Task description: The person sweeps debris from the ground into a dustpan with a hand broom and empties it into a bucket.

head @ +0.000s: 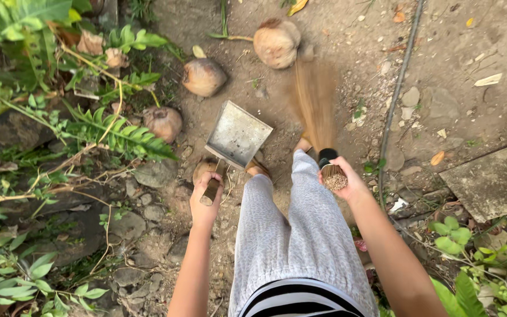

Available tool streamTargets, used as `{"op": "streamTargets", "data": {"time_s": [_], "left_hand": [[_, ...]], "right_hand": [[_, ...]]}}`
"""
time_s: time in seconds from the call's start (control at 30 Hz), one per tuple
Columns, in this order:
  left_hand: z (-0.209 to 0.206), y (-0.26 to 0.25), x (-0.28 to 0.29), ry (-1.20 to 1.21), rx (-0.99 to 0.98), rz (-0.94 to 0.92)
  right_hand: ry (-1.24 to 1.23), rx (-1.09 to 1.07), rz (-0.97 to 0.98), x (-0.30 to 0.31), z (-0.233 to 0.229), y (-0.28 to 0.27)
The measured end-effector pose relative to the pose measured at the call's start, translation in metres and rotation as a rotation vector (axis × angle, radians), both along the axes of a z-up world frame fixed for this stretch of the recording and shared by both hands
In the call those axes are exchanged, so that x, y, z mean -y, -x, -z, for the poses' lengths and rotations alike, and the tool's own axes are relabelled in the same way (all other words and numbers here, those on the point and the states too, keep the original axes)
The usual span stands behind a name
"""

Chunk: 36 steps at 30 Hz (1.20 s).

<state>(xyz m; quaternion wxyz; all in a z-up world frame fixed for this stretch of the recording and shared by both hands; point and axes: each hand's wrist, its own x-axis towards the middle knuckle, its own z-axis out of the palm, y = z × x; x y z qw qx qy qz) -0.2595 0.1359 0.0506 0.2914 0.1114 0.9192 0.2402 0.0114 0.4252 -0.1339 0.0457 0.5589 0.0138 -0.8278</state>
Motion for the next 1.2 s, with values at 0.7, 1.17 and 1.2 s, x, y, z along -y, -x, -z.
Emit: {"op": "streamTargets", "data": {"time_s": [0.7,1.17,1.2], "left_hand": [[-0.015,0.009,-0.106,-0.007,-0.015,0.130],[-0.005,0.027,-0.156,-0.034,-0.034,0.002],[-0.006,0.031,-0.157,-0.051,-0.028,0.024]], "right_hand": [[-0.044,0.200,0.038,-0.202,0.010,0.024],[-0.028,0.132,0.179,-0.140,0.002,0.048],[-0.018,0.225,0.186,-0.159,0.013,0.057]]}}
